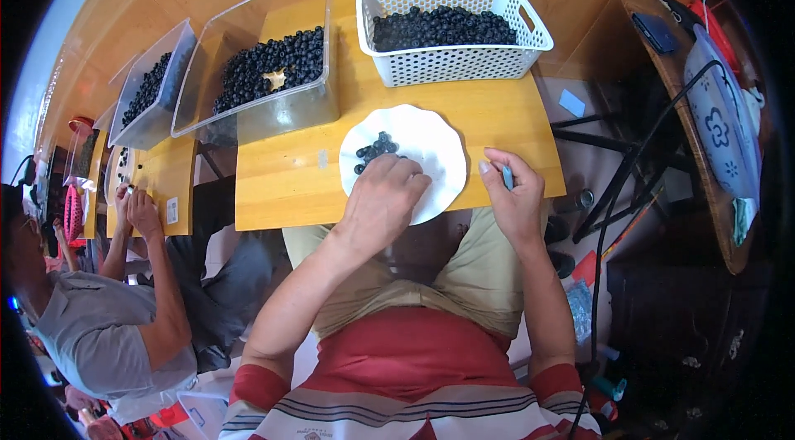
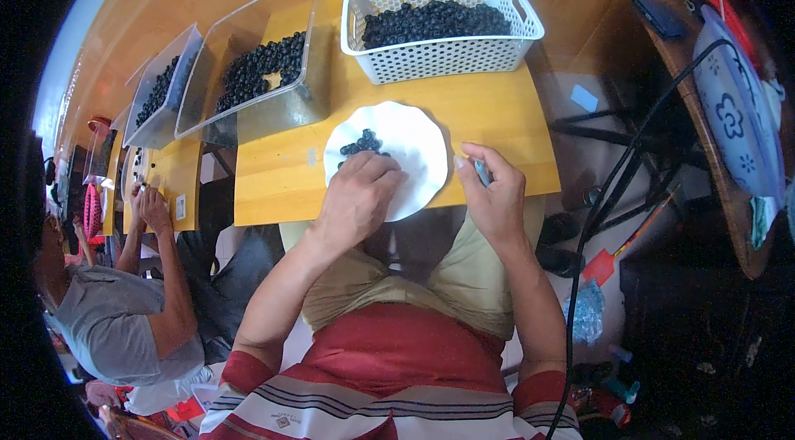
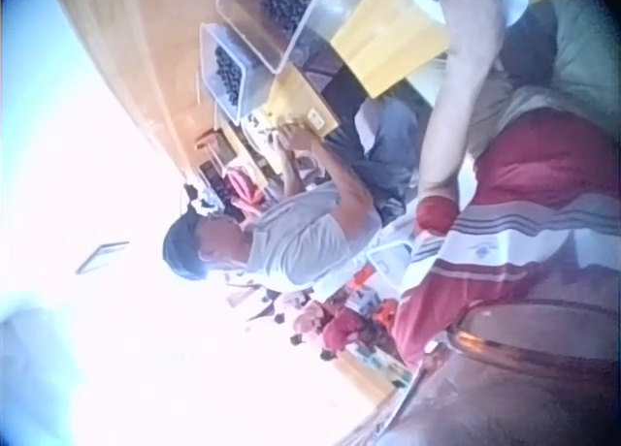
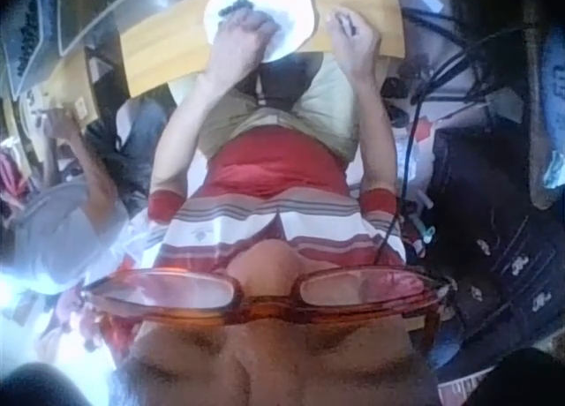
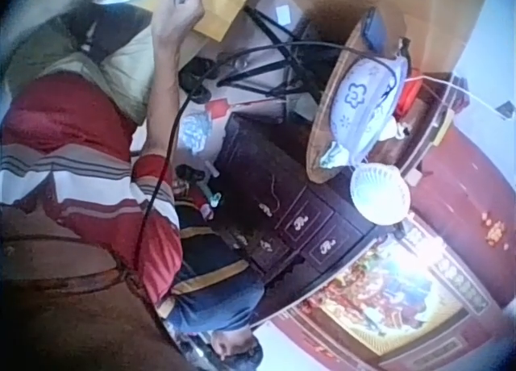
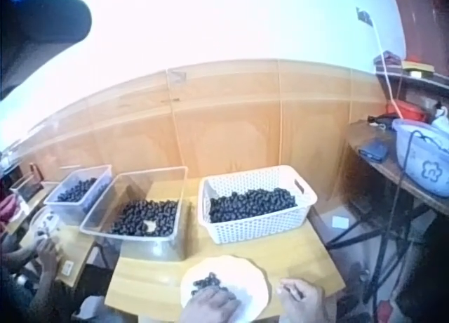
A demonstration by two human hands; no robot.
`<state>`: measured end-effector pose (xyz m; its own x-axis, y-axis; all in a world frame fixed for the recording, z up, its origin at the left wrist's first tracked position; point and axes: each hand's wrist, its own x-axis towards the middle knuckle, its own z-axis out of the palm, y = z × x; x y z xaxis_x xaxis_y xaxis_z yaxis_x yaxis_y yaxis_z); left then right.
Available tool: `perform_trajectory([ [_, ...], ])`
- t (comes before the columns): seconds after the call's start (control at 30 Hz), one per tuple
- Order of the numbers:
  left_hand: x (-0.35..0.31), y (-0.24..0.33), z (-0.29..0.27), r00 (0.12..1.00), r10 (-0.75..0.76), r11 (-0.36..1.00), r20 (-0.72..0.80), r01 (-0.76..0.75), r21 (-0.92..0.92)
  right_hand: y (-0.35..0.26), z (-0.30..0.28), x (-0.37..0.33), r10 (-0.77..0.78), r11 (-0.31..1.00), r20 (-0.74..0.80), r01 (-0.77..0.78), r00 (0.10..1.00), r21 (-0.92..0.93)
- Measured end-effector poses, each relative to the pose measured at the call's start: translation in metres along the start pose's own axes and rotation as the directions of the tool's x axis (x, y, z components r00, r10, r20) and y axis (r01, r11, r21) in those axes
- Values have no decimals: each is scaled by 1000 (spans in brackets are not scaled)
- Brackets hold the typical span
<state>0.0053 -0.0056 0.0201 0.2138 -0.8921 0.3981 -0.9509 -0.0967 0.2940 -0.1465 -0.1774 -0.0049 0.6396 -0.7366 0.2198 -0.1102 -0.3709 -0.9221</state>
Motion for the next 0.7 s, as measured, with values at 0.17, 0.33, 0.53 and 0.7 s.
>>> perform_trajectory([
  [0.17,-10,2,-3,962,-261,855,-83,190,-482,-7,2,-11,33,999,37,-33,999,0],
  [0.33,-25,-2,5,871,-492,430,12,254,-866,-15,9,-21,10,999,79,-13,997,38],
  [0.53,-33,7,4,810,-574,115,118,222,-968,-25,15,-28,-84,995,231,93,969,-27],
  [0.7,-40,7,4,761,-579,-288,293,145,-947,-42,15,-32,-44,999,304,44,952,7],
])
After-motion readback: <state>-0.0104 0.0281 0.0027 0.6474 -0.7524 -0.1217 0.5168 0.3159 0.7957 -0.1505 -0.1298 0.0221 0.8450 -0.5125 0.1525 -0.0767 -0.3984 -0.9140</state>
